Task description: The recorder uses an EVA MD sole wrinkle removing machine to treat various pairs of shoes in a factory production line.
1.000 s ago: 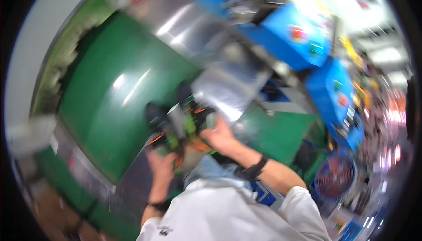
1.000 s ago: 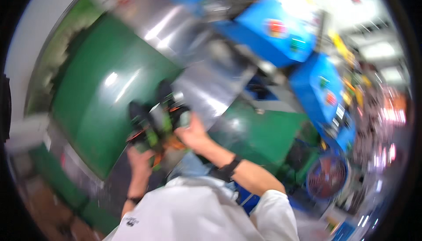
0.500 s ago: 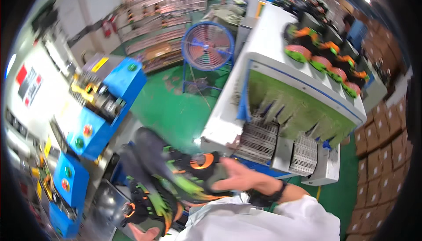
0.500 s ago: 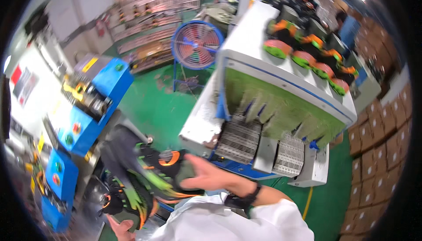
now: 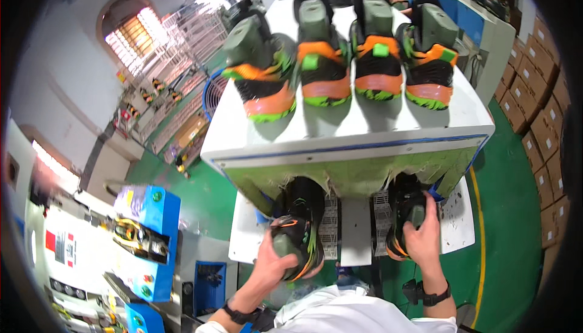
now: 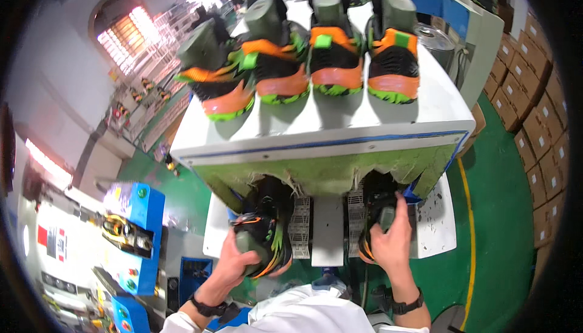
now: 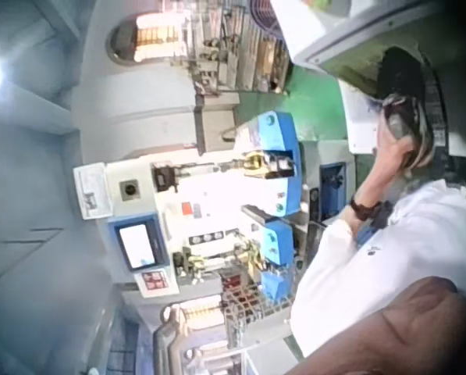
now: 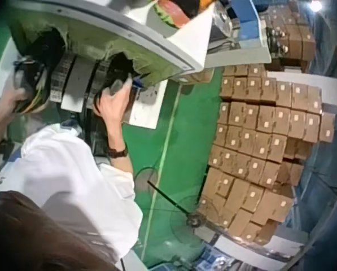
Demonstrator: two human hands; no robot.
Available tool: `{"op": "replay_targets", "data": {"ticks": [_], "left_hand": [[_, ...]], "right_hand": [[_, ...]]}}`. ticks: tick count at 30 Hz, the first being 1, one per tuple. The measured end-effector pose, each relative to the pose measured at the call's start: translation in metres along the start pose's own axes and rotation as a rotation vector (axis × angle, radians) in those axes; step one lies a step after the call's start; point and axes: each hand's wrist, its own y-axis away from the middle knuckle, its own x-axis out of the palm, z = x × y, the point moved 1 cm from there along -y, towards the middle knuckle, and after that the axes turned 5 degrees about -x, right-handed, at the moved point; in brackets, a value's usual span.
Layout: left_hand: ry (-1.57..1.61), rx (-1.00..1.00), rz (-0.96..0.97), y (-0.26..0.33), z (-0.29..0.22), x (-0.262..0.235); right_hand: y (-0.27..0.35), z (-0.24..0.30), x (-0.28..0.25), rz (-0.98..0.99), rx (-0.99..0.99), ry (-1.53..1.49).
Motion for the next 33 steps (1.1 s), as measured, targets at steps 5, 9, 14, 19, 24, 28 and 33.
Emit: {"op": "replay_targets", "data": {"ticks": [5,9,14,19,24,28,33], "left_hand": [[-0.355,0.093,0.023,-0.075,-0.016,0.009],[-0.397,0.470,-0.117,-0.039,0.008,-0.003],[-0.146,0.238,0.055,0.051,0.037,-0.055],[-0.412,0.248,-0.081,0.134,0.116,-0.112],[-0.696,-0.044,-0.664,0.260,0.240,-0.170],[-0.422,-0.331,-1.379,0.379,0.362,-0.158],[0.171,-0.688,-2.182,0.518,0.453,-0.060]], "right_hand": [[-0.018,0.015,0.008,0.051,0.003,-0.084],[0.003,0.019,0.016,-0.318,-0.218,-0.066],[0.051,0.084,0.083,0.108,-0.611,-0.508],[0.135,0.185,0.156,0.784,-0.730,-0.595],[0.249,0.221,0.239,1.423,-0.981,-0.371],[0.368,0.289,0.242,1.848,-1.313,-0.574],[0.532,0.290,0.253,2.209,-1.925,-0.513]]}}
